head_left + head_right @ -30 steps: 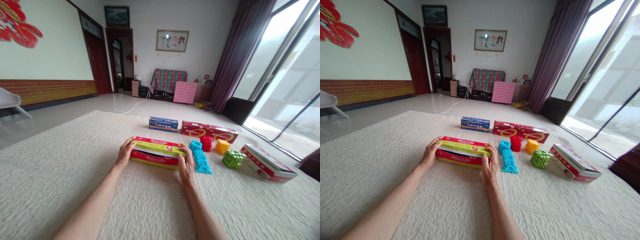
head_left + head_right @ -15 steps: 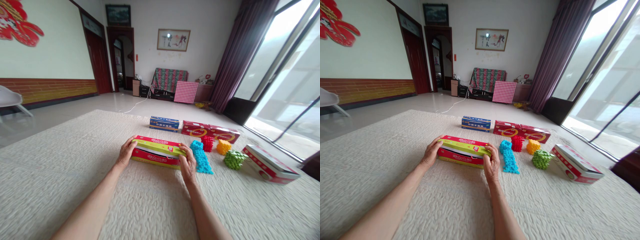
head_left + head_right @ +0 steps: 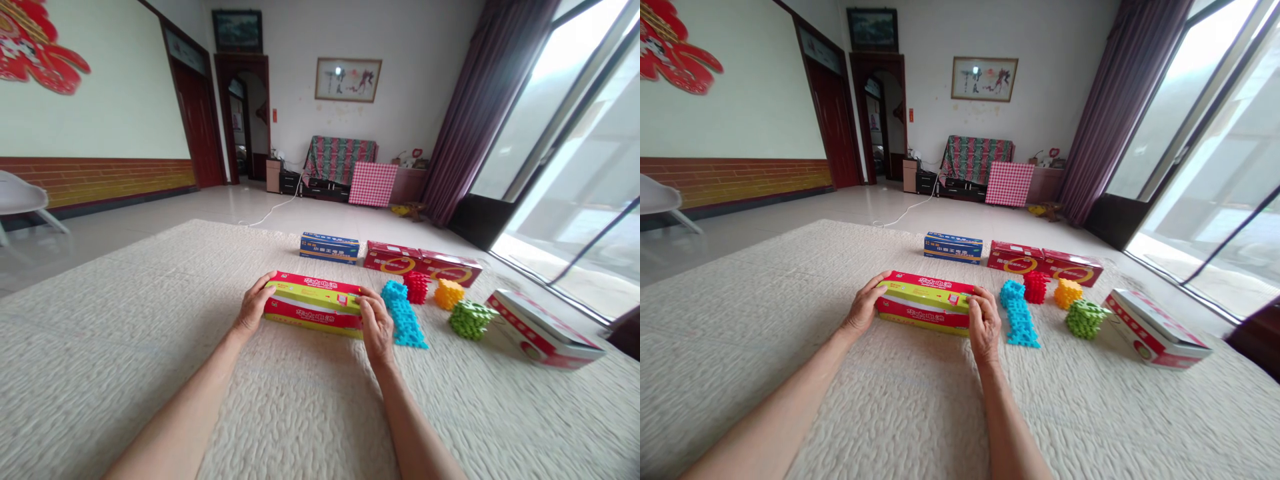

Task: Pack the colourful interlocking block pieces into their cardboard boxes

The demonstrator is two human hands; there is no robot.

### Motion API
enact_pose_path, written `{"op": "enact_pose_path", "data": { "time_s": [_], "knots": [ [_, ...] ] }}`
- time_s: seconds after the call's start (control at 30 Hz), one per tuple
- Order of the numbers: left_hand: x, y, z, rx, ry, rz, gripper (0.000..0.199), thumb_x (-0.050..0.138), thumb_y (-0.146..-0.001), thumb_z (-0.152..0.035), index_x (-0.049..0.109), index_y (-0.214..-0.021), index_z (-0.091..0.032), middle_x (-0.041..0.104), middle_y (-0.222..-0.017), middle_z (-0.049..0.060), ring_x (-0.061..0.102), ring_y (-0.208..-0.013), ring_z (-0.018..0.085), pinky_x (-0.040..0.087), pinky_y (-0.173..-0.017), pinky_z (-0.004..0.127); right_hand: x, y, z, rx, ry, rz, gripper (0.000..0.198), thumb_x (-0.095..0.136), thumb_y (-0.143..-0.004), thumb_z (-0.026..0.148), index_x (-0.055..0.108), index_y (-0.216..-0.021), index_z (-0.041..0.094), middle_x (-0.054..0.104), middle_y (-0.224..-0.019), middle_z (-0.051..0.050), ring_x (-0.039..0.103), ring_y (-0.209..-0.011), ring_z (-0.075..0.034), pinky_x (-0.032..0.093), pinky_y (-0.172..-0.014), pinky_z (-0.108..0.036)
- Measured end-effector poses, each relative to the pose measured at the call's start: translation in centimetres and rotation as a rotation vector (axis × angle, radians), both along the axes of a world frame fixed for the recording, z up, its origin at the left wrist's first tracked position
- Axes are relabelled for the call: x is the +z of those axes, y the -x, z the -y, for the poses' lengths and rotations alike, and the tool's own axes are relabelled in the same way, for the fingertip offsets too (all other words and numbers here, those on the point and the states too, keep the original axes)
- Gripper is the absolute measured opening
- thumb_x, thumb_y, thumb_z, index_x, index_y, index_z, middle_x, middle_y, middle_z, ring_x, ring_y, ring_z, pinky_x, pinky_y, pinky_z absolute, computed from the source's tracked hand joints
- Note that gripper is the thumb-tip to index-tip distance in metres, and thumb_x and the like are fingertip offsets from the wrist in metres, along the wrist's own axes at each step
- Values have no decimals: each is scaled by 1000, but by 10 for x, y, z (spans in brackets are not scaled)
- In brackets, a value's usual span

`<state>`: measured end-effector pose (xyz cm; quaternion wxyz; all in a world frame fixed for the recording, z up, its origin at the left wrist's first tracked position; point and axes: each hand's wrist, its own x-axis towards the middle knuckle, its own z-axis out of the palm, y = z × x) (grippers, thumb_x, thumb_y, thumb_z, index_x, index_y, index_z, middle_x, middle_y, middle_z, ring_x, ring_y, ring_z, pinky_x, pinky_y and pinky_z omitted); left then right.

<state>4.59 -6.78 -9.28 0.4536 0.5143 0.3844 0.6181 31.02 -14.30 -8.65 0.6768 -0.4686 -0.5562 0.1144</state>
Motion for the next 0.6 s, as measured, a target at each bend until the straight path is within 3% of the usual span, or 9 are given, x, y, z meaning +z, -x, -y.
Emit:
{"op": "enact_pose_path", "data": {
  "time_s": [0.37,0.6],
  "knots": [
    [-8,2,-6,-41,-23,16,55,60,-71,-32,64,-123,-16,64,-127,9,54,-123,30,38,-108,44,-5,1,-5,-124,9,-29,27,48,-80,29,64,-100,20,57,-128,-11,50,-121,-26,36,-104,-46],
    [2,-7,0,56,8,-14,49,65,-73,-45,68,-112,-16,63,-129,11,53,-124,30,40,-106,43,-11,2,-8,-155,182,-213,41,51,-82,37,60,-118,18,63,-116,-10,57,-108,-26,45,-93,-43]
  ]
}}
